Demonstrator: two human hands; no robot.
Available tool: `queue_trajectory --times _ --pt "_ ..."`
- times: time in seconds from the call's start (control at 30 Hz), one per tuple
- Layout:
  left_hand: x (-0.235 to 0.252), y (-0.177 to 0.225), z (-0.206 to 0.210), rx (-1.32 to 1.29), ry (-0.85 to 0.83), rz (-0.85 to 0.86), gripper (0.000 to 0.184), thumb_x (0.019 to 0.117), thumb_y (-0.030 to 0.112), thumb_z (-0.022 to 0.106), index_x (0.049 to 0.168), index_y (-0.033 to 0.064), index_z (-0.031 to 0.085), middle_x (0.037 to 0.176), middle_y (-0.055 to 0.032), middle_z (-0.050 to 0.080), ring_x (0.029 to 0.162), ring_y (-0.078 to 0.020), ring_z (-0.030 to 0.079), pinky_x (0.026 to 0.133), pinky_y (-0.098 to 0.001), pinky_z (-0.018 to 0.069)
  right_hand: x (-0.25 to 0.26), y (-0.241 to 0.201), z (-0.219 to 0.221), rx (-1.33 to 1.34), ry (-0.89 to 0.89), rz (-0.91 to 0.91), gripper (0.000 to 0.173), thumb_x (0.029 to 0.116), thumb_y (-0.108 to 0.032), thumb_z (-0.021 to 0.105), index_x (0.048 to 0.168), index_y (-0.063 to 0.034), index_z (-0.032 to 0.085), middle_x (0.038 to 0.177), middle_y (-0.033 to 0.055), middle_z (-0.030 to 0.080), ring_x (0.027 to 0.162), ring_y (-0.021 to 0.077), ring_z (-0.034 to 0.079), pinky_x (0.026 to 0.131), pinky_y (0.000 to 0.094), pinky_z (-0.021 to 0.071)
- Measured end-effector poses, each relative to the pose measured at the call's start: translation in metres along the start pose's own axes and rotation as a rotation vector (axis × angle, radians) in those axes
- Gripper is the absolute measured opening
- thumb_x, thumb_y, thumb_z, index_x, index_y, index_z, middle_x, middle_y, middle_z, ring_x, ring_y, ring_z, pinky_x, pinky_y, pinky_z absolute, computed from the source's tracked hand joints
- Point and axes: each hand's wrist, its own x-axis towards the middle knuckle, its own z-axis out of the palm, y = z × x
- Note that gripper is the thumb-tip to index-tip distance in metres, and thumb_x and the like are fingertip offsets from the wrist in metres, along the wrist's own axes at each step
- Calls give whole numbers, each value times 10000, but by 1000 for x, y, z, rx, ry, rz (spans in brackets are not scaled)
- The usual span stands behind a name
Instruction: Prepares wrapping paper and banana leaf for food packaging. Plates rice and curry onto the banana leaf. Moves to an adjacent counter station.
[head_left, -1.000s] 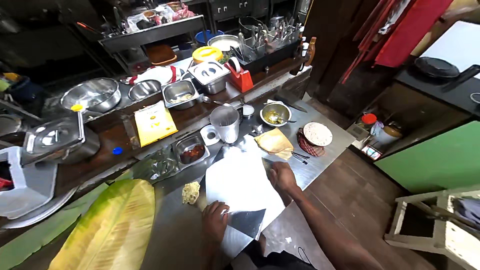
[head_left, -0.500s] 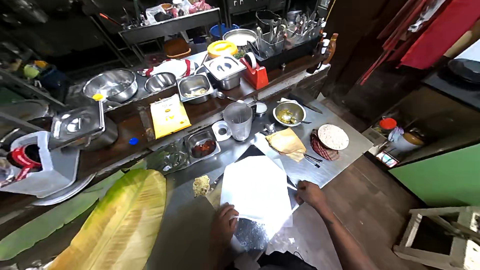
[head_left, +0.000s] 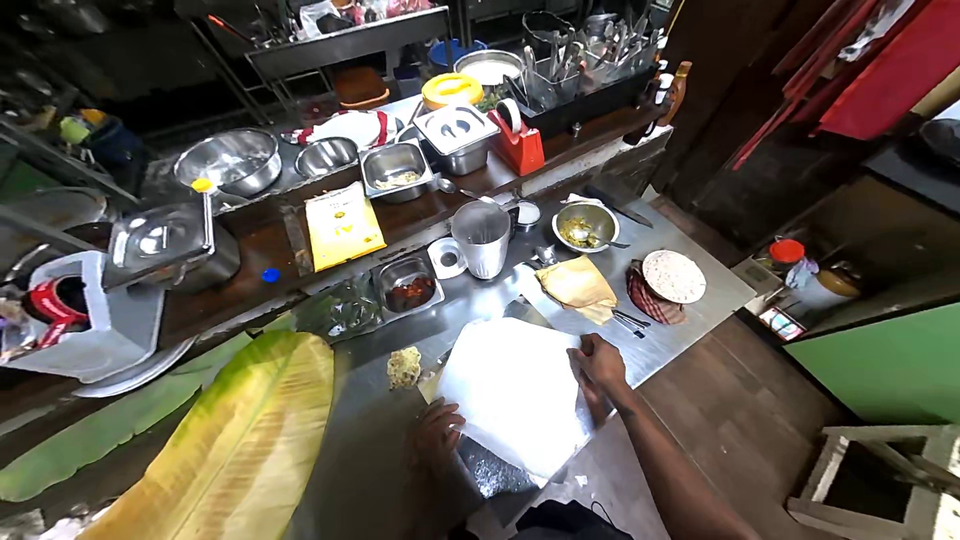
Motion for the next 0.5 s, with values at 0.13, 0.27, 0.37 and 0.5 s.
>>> queue_trajectory --times 0.13,0.27,0.37,0.5 --pt "2 14 -10 -66 0 5 238 968 394 572 1000 281 779 1257 69 713 1332 -233 563 1058 -490 474 5 -8 -1 -34 -36 -23 249 929 -346 717 1019 -115 742 958 145 733 923 365 700 783 612 543" --pt "-1 18 -26 -19 65 -29 262 988 389 543 1003 277 779 1267 60 710 1336 -249 557 1048 -502 464 0 -6 -3 112 40 -125 244 949 -273 713 979 -31 718 918 171 695 872 342 683 803 573 547" --pt "-8 26 -40 -10 90 -61 251 997 381 556 1031 282 784 1294 71 694 1370 -233 521 1110 -488 419 -11 -5 -9 295 62 -187 185 927 -217 739 970 -43 693 805 103 694 712 243 680 701 500 581" --pt "-30 12 -23 7 81 -60 229 973 416 594 972 286 782 1258 61 714 1317 -246 573 1073 -496 456 -16 6 -5 254 -5 -166 177 878 -169 773 989 -57 692 816 83 697 723 231 680 709 492 581"
